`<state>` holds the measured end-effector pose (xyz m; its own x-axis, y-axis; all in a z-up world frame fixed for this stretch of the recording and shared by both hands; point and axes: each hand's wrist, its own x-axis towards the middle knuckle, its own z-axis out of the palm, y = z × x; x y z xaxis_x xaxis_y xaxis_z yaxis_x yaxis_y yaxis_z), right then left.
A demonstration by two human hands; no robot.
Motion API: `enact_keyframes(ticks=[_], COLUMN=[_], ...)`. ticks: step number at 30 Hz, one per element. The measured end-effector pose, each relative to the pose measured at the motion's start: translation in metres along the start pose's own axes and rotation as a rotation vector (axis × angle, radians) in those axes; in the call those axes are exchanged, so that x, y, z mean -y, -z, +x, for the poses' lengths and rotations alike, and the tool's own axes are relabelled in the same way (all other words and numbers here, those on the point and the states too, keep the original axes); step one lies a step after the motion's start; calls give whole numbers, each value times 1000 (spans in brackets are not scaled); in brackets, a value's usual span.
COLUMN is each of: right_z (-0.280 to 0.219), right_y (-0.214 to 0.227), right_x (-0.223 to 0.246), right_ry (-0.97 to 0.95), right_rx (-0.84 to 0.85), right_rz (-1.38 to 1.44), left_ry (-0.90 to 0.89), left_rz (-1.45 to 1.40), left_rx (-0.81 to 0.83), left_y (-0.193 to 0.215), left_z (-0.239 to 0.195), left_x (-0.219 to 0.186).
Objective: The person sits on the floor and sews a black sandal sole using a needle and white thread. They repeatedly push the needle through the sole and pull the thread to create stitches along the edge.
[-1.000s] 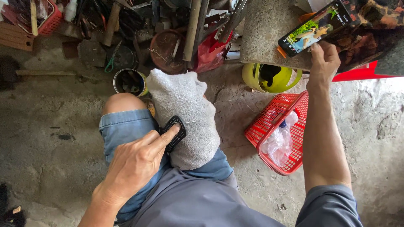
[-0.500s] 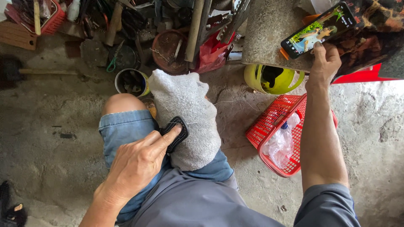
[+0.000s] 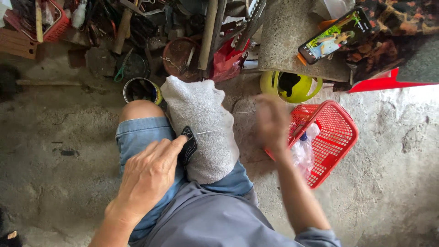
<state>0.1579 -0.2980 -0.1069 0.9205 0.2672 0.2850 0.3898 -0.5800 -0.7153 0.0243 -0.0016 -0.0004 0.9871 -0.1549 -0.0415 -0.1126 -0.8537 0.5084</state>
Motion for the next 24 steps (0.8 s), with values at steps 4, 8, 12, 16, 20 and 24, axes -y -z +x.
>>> enact_keyframes(ticks=[4,8,12,16,20,24], right_z=[-9,-9,-17,-23,-10,-9], right_y=[-27,-31,-33,-18,15,31], right_x=[95,135,139,147,170,183], right_ry=[65,226,259,181,-128,-210], right_rx=[136,427,492,477,593,490], right_rz=[363,339,243,343,522,1064], left_ry=[38,33,86,60,40,18], left_rz=[6,29,7,-43,-40,15], left_rx=[-39,-129,-174,-193,-205,-321], left_y=[-5,-2,0,1,5,-12], left_z=[-5,-17,-34,-42,-38,-34], left_x=[-3,-2,7,14,10,15])
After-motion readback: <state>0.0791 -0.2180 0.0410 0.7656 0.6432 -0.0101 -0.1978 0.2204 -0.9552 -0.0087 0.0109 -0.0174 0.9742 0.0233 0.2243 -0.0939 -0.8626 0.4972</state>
